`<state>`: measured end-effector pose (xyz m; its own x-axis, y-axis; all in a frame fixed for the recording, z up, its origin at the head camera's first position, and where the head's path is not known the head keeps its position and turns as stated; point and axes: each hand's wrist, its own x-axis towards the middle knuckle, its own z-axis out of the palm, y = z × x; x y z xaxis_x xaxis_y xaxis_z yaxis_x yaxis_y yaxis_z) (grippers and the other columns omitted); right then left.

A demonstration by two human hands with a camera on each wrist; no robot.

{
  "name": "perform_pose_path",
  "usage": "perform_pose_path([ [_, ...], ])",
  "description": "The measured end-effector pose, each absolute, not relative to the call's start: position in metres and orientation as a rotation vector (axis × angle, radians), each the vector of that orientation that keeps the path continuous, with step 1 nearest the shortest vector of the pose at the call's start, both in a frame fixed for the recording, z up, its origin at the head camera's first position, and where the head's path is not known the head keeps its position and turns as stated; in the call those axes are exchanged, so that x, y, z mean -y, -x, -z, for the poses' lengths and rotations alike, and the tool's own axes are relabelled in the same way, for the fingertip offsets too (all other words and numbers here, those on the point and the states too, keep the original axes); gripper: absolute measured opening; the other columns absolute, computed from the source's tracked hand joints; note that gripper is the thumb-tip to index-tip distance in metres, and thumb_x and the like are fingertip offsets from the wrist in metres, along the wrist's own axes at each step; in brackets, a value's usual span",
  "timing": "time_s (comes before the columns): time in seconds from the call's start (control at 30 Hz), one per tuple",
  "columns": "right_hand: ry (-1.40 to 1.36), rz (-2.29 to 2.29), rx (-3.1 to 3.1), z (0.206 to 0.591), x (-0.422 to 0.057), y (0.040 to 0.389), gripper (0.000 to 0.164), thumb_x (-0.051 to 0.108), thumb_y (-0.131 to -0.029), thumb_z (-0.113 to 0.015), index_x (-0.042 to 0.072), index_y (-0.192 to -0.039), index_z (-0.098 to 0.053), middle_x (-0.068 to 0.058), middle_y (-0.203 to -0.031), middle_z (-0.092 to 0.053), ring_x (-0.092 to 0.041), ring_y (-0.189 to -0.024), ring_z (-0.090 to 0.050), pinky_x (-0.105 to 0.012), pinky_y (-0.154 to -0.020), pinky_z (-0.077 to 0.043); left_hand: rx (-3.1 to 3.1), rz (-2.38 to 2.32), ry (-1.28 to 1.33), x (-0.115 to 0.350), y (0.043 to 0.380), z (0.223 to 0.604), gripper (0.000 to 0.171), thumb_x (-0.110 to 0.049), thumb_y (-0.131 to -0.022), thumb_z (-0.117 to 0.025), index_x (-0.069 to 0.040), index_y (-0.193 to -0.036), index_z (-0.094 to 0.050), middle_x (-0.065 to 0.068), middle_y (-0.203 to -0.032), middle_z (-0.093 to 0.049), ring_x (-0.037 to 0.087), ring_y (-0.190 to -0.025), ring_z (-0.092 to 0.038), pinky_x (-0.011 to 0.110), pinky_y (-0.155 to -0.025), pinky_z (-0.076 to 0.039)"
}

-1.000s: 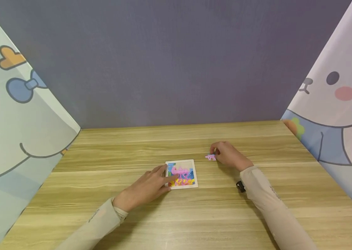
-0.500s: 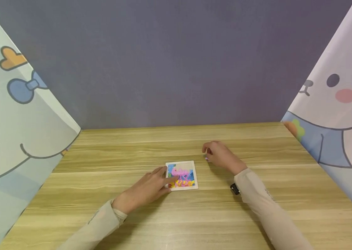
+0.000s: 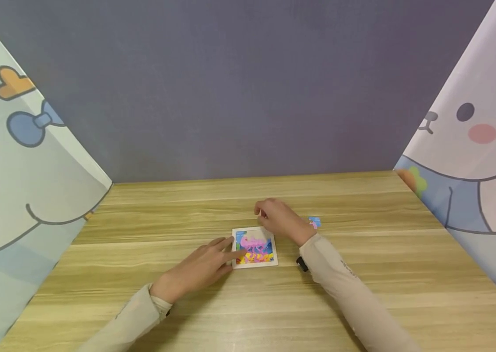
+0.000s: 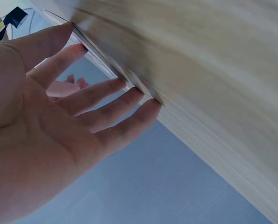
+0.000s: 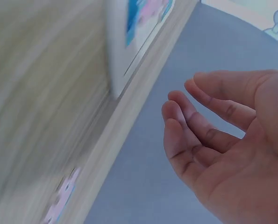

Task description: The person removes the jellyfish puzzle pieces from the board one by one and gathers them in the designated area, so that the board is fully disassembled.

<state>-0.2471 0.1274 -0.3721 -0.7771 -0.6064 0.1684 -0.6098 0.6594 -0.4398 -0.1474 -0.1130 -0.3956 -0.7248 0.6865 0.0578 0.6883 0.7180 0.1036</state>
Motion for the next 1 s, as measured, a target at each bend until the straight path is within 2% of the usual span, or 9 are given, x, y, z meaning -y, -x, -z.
perform_pose_path([
  [0.2, -1.05, -0.786, 2.905, 0.371, -0.11, 0.244, 0.016, 0.004, -0.097, -0.06, -0.001, -0.11, -0.068, -0.008, -0.087, -0.068, -0.011, -0.073, -0.059, -0.03, -0.068, -0.053, 2.856, 0.132, 1.176, 0.111, 0.149, 0.398, 0.042, -0.02, -0.098, -0.066, -0.023, -0.139, -0.061, 0.019, -0.137, -0.055, 0.033, -0.122, -0.056, 0.048, -0.082, -0.058],
  [0.4, -1.089, -0.832, 2.951, 0.38, -0.1, 0.239, 0.015, 0.002, -0.096, -0.06, 0.0, -0.109, -0.067, -0.004, -0.085, -0.069, -0.008, -0.067, -0.059, -0.027, -0.063, -0.053, 2.825, 0.161, 1.18, 0.112, 0.148, 0.398, 0.038, -0.02, -0.098, -0.065, -0.021, -0.136, -0.063, 0.021, -0.136, -0.055, 0.037, -0.122, -0.056, 0.052, -0.083, -0.057],
  [0.57, -1.089, -0.901, 2.982, 0.386, -0.09, 0.23, 0.017, 0.001, -0.095, -0.06, -0.002, -0.111, -0.067, -0.008, -0.088, -0.071, -0.007, -0.063, -0.06, -0.024, -0.06, -0.053, 2.818, 0.13, 1.175, 0.112, 0.148, 0.398, 0.038, -0.023, -0.097, -0.067, -0.021, -0.135, -0.064, 0.018, -0.132, -0.057, 0.034, -0.119, -0.058, 0.049, -0.08, -0.059],
  [0.67, -1.056, -0.937, 2.988, 0.385, -0.086, 0.224, 0.022, -0.002, -0.094, -0.059, -0.005, -0.115, -0.065, -0.006, -0.081, -0.069, -0.006, -0.052, -0.053, -0.021, -0.05, -0.047, 2.827, 0.107, 1.165, 0.111, 0.147, 0.398, 0.04, -0.025, -0.096, -0.069, -0.021, -0.136, -0.064, 0.018, -0.133, -0.057, 0.035, -0.121, -0.057, 0.048, -0.081, -0.059],
  [0.8, -1.058, -0.923, 2.995, 0.387, -0.082, 0.22, 0.027, -0.004, -0.091, -0.058, -0.006, -0.118, -0.065, 0.0, -0.07, -0.063, -0.006, -0.044, -0.043, -0.018, -0.044, -0.039, 2.822, 0.087, 1.149, 0.111, 0.147, 0.399, 0.039, -0.026, -0.095, -0.07, -0.02, -0.134, -0.065, 0.02, -0.136, -0.056, 0.036, -0.121, -0.057, 0.047, -0.081, -0.059],
  [1.0, -1.076, -0.881, 3.007, 0.387, -0.08, 0.218, 0.025, -0.004, -0.092, -0.061, -0.006, -0.116, -0.066, 0.002, -0.071, -0.062, -0.006, -0.05, -0.051, -0.021, -0.051, -0.047, 2.816, 0.087, 1.139, 0.11, 0.147, 0.399, 0.038, -0.027, -0.095, -0.07, -0.019, -0.132, -0.066, 0.022, -0.138, -0.055, 0.037, -0.122, -0.057, 0.048, -0.081, -0.059],
])
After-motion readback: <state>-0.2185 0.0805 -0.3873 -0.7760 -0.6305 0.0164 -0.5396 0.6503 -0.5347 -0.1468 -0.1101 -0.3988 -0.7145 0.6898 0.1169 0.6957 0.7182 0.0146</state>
